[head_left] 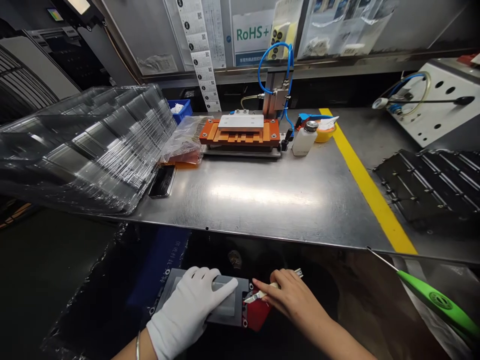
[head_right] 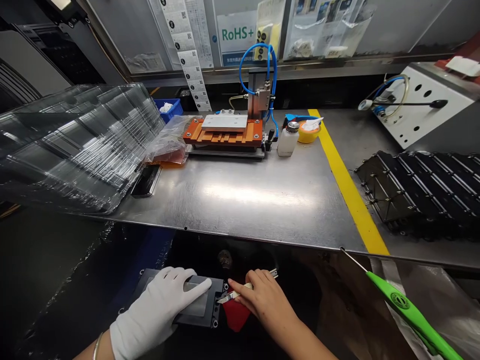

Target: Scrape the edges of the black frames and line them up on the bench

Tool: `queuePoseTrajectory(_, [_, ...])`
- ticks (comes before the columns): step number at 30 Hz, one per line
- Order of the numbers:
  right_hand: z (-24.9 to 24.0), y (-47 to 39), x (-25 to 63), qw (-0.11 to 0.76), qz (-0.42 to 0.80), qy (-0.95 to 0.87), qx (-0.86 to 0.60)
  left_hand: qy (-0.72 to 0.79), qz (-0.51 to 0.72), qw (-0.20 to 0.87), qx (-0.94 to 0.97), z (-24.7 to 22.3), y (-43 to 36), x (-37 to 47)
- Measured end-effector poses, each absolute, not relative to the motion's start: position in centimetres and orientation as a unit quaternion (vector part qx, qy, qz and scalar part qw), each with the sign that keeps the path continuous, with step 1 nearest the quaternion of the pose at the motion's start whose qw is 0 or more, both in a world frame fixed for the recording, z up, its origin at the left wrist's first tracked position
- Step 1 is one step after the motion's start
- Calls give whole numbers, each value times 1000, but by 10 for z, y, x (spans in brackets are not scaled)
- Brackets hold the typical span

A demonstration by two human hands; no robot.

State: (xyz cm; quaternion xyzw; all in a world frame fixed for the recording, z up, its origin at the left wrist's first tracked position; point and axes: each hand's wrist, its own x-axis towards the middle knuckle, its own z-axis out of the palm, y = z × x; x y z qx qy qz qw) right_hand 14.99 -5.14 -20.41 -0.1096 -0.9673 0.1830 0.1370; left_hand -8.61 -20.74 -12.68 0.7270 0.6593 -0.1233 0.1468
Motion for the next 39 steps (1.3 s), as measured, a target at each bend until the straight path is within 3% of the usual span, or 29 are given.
queuePoseTrajectory(10, [-202,-48,157,96,263,-954,-102,635,-70,230,734,-122,-201,-91])
queuePoseTrajectory(16, [-184,-82,161,-54,616,-732,-286,720,-61,196,663,-142,-212,-84])
queuePoseTrajectory(18, [-184,-93,156,-92,683,-650,-321,734,-73,157,657,-148,-214,-81])
queuePoseTrajectory(25, [-198,-109,139,-82,686,-641,-334,741,-26,62,668,-156,-220,-72])
queuePoseTrajectory(39, [-180,-102,134,-76,684,-643,-335,746,1,55,663,-148,-218,-72])
